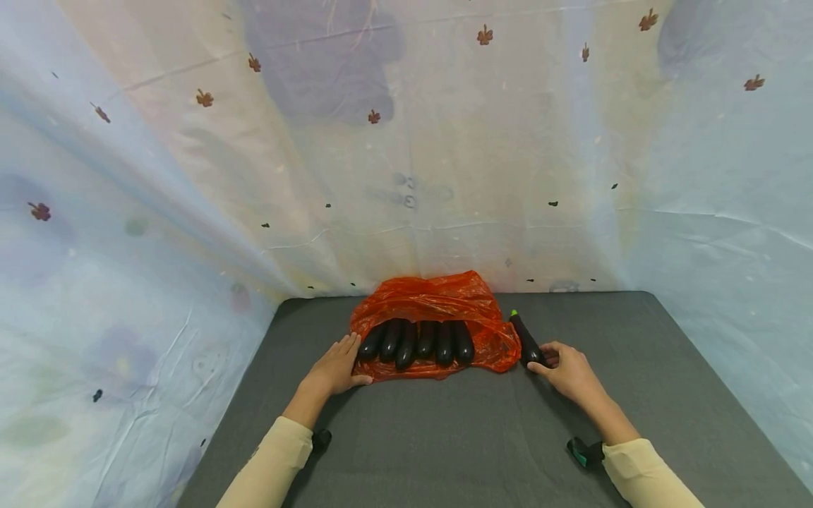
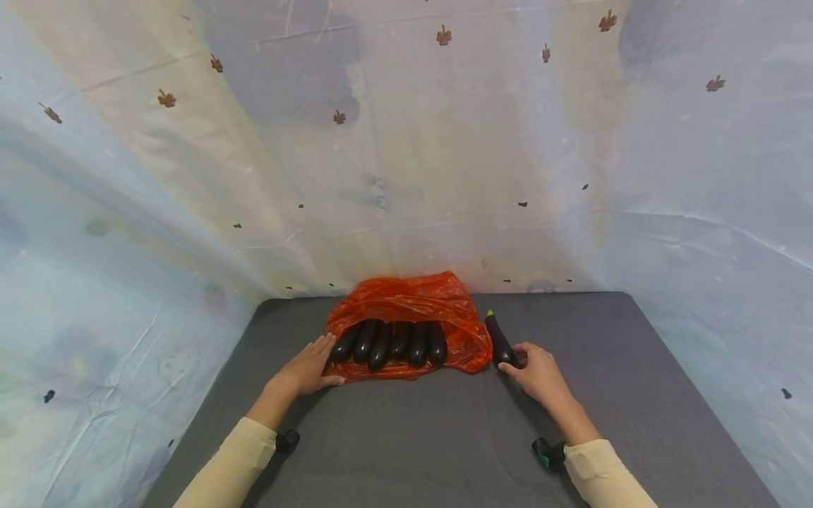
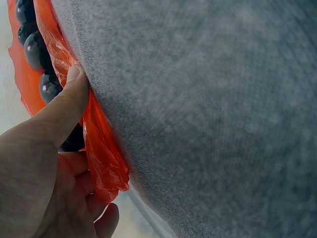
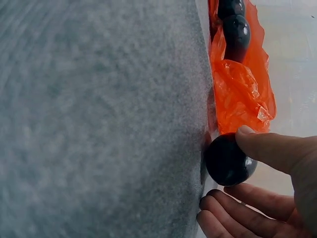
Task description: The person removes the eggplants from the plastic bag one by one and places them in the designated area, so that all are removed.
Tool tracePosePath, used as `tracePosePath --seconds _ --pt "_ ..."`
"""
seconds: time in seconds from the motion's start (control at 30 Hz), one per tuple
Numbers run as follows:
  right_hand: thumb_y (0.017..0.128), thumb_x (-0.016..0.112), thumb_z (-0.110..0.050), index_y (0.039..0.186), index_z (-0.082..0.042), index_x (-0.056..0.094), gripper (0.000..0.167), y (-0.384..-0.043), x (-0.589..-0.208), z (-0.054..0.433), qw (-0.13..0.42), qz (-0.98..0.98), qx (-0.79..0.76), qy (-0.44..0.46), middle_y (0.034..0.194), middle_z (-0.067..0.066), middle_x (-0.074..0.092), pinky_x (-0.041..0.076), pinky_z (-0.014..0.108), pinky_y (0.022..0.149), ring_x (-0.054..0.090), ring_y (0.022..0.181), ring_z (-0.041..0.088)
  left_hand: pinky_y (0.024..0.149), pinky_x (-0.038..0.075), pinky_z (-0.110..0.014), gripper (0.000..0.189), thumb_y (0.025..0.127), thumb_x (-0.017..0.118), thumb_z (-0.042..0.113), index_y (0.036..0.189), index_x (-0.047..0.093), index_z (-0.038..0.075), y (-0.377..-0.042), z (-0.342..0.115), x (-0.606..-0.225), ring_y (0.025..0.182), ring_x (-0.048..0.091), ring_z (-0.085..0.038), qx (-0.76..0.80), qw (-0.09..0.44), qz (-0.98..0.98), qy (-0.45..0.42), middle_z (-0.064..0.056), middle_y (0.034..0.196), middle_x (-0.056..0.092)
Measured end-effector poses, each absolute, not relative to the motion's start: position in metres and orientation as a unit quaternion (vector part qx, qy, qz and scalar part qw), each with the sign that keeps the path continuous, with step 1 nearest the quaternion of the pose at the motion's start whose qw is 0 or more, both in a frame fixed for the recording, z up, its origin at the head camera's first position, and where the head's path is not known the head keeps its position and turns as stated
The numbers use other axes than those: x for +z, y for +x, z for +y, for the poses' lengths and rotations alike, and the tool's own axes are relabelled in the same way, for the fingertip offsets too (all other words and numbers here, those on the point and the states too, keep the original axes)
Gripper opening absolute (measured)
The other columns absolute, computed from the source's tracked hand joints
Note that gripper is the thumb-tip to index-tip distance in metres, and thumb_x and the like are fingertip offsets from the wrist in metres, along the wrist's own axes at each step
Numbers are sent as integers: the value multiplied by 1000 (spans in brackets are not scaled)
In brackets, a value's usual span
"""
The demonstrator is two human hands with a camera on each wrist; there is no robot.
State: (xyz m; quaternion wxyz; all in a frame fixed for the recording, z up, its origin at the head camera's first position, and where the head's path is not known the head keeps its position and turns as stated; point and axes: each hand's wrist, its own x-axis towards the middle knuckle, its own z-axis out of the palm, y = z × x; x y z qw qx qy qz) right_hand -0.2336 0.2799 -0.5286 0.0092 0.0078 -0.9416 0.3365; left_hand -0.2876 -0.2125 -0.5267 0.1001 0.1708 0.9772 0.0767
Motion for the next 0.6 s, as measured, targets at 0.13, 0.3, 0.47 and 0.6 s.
tracePosePath --seconds 0.13,0.3,0.47,0.6 --pt "99 81 -30 134 10 64 56 -235 -530 280 13 -943 332 9 122 31 70 59 60 91 70 111 45 133 20 -53 100 99 75 48 168 25 -5 -287 -212 -525 163 21 -40 79 101 977 170 -23 176 22" --pt "98 81 -32 133 10 65 57 -236 -531 280 11 -945 328 11 121 29 70 59 60 92 70 110 44 133 21 -53 100 100 75 47 168 25 -5 -284 -212 -523 163 21 -40 84 102 976 171 -24 176 22" --pt "99 81 -33 135 10 64 58 -235 -529 281 8 -945 327 13 123 30 70 59 60 92 70 111 45 132 21 -54 99 99 76 46 167 26 -6 -285 -212 -523 163 22 -41 86 99 976 174 -25 175 23" --pt "99 80 -32 135 10 64 58 -233 -527 282 9 -945 326 14 123 30 70 59 60 92 70 111 44 132 21 -54 99 99 76 46 167 26 -7 -285 -212 -523 163 22 -42 88 98 976 173 -26 175 23"
